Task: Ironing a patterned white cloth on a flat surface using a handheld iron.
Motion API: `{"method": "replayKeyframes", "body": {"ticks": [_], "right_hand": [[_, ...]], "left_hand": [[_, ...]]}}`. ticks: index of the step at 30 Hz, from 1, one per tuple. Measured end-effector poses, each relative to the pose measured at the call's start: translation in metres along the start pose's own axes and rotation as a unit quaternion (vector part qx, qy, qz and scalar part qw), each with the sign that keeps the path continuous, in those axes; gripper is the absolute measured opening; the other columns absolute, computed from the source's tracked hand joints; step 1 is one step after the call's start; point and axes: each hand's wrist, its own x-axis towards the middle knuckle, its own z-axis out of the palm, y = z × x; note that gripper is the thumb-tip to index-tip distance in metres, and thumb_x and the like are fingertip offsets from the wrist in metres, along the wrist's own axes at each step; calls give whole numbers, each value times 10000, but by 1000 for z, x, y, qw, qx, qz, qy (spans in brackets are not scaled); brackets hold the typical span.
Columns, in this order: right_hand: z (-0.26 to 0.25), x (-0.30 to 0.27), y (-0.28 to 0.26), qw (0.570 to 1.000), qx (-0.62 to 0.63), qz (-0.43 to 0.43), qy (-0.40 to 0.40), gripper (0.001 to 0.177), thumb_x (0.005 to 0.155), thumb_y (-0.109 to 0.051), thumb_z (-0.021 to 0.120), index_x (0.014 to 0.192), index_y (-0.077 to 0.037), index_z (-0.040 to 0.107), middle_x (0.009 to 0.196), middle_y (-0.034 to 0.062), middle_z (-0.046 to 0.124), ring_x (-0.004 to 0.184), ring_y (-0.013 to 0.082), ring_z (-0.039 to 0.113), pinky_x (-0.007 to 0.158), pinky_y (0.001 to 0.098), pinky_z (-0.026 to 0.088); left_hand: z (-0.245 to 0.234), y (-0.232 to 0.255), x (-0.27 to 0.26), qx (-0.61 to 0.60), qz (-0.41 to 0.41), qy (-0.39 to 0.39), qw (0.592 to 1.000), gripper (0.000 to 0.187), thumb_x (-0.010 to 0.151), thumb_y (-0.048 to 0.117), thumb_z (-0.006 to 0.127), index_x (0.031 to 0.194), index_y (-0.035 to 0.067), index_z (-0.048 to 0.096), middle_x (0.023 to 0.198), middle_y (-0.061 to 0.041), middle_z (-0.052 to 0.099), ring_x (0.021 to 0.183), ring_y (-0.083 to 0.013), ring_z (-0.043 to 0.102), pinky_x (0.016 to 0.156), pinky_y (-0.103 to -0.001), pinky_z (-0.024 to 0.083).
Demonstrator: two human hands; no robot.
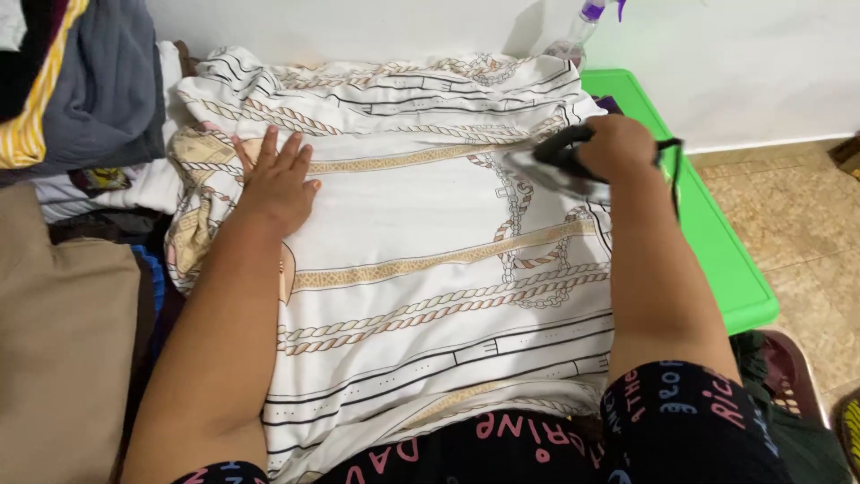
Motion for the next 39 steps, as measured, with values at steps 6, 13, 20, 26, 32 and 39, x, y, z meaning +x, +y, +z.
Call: {"method": "replayKeyframes", "body": {"ticks": [6, 13, 20, 26, 32, 39], "right_hand": [[-45, -49, -180, 978, 36, -197, -65, 292, 718, -279, 736, 1003, -216, 756, 943, 95, 750, 920, 361, 710, 795, 508, 556], [-46, -67, -220, 972, 36, -230, -33, 195, 769, -254, 714, 955, -210, 749, 880, 80, 750, 858, 323, 732, 766, 493, 576], [-15, 5, -68, 1000, 11, -10, -8, 314, 786, -294, 714, 1088, -248, 787, 1014, 105, 773, 955, 352, 728, 810, 484, 570], [-34, -15, -111, 998, 5, -34, -50, 341, 785, -338, 725, 1112, -255, 779, 1023, 100, 768, 952, 327, 733, 835, 474, 577], [-63, -95, -233, 960, 73, -266, -49, 263, 784, -298, 720, 1030, -223, 769, 923, 83, 764, 897, 336, 730, 778, 467, 575], [-59, -46, -173, 989, 42, -116, -83, 247, 846, -314, 679, 1060, -221, 759, 976, 89, 760, 928, 319, 737, 818, 470, 576]], "left_hand": [[2, -3, 4, -4, -12, -3, 1000, 606, 1015, 373, 426, 1568, 140, 346, 1697, -10, 163, 1568, -301, -43, 1151, -680, -171], [0, -14, 5, -46, 2, -7, 999, 549, 1028, 270, 427, 1562, 156, 381, 1709, 10, 191, 1578, -277, 6, 1225, -620, -113], [-7, -3, -1, 12, 11, -6, 1000, 550, 1031, 264, 410, 1569, 157, 362, 1699, -5, 180, 1579, -283, -4, 1199, -648, -120], [-1, 0, 3, 21, 4, -1, 1000, 549, 1026, 266, 416, 1563, 157, 368, 1705, 0, 180, 1579, -283, -3, 1178, -690, -131], [-2, -5, -1, 23, 4, -8, 1000, 562, 1012, 264, 433, 1560, 158, 374, 1692, -1, 193, 1575, -285, 11, 1169, -690, -133], [2, -7, -1, 17, 17, 4, 1000, 550, 1014, 277, 432, 1552, 174, 388, 1693, 9, 212, 1581, -265, 30, 1193, -667, -126]]}}
